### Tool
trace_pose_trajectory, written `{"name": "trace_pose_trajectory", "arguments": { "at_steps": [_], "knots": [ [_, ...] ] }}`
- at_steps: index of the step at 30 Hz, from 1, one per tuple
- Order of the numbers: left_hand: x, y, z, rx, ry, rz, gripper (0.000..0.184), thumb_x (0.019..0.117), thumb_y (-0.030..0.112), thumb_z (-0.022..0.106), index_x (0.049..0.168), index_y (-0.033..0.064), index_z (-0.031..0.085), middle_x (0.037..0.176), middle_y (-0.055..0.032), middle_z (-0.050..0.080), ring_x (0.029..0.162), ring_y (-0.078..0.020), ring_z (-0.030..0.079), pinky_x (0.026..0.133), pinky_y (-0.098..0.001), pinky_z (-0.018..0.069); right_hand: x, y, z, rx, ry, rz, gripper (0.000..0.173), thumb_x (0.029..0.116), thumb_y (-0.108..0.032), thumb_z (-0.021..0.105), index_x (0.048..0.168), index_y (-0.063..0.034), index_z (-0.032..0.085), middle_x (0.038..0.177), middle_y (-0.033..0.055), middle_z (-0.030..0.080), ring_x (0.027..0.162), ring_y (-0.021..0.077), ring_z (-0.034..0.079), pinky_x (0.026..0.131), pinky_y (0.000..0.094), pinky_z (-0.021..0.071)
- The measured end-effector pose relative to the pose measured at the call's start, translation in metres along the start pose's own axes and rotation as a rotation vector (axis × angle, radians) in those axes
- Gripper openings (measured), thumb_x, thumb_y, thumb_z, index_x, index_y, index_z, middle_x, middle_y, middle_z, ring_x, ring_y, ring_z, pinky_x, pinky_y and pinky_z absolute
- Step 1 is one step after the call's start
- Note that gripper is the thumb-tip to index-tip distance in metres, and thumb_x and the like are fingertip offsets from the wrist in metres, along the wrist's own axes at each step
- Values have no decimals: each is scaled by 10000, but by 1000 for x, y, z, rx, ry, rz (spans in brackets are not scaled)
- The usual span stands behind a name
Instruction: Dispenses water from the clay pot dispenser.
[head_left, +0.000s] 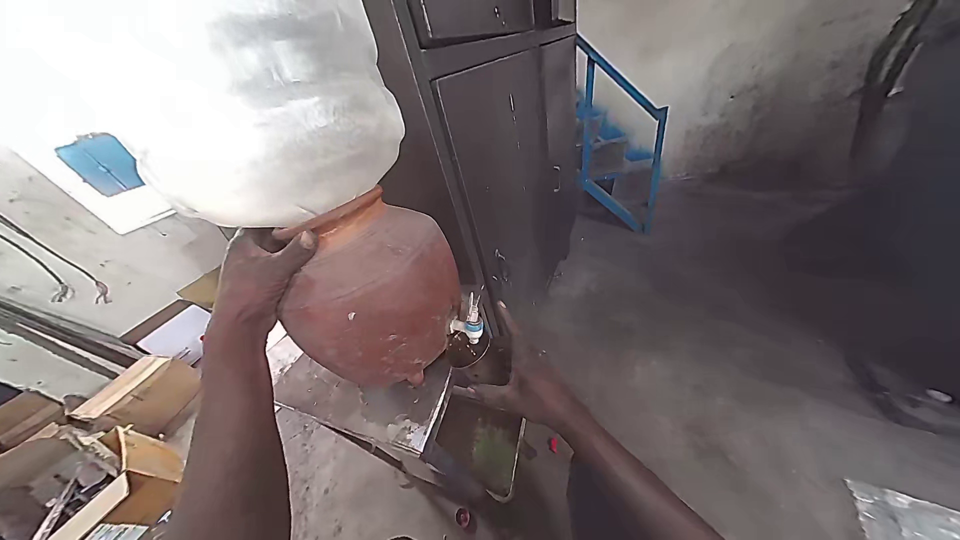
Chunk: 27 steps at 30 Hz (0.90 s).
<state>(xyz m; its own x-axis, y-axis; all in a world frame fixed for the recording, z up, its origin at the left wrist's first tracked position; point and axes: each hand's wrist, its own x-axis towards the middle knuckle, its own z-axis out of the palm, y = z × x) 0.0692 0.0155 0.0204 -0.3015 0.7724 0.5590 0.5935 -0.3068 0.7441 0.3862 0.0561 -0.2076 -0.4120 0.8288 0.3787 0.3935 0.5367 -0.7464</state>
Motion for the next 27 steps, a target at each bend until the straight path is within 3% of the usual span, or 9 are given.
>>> {"name": "trace_pose_trajectory", "arguments": {
  "at_steps": [4,9,17,20,23,27],
  "knots": [
    [0,1,0,80,27,-27,595,800,478,831,1244,150,606,1033,38,701,896,-36,687,792,-281,611,4,-4,-10,-20,-25,-21,1317,699,-619,845,1655,-233,26,1232,33,692,1007,191,703,860,504,597],
    [-1,1,1,24,3,8,498,850,390,814,1242,158,613,1054,62,717,923,-17,695,820,-251,611,5,2,-7,145,-13,26,1343,672,-541,903,1647,-222,36,1201,29,695,993,143,712,874,440,619],
    [-2,6,5,6,-1,14,489,868,336,810,1266,133,612,1073,28,731,946,-52,707,845,-275,613,2,16,13,342,33,3,1363,649,-450,947,1648,-242,43,1377,38,615,1086,122,688,919,412,617],
    [-3,11,7,10,-8,19,477,864,321,817,1251,130,612,1058,30,731,933,-47,707,833,-269,616,1,15,13,358,48,-27,1351,655,-421,950,1643,-197,56,1317,39,654,1054,119,703,903,402,628],
    [-3,15,9,23,-21,34,431,854,325,820,1196,133,641,1009,32,740,883,-47,714,789,-266,624,-2,14,10,358,50,-20,1341,662,-432,946,1644,-212,59,1297,24,668,1037,112,709,889,402,634],
    [-3,17,10,42,-25,31,540,832,367,837,1266,129,621,1079,3,734,948,-78,715,837,-304,624,-2,15,6,365,53,0,1338,656,-435,948,1645,-234,69,1303,29,663,1036,122,706,887,414,630]
  ]
}}
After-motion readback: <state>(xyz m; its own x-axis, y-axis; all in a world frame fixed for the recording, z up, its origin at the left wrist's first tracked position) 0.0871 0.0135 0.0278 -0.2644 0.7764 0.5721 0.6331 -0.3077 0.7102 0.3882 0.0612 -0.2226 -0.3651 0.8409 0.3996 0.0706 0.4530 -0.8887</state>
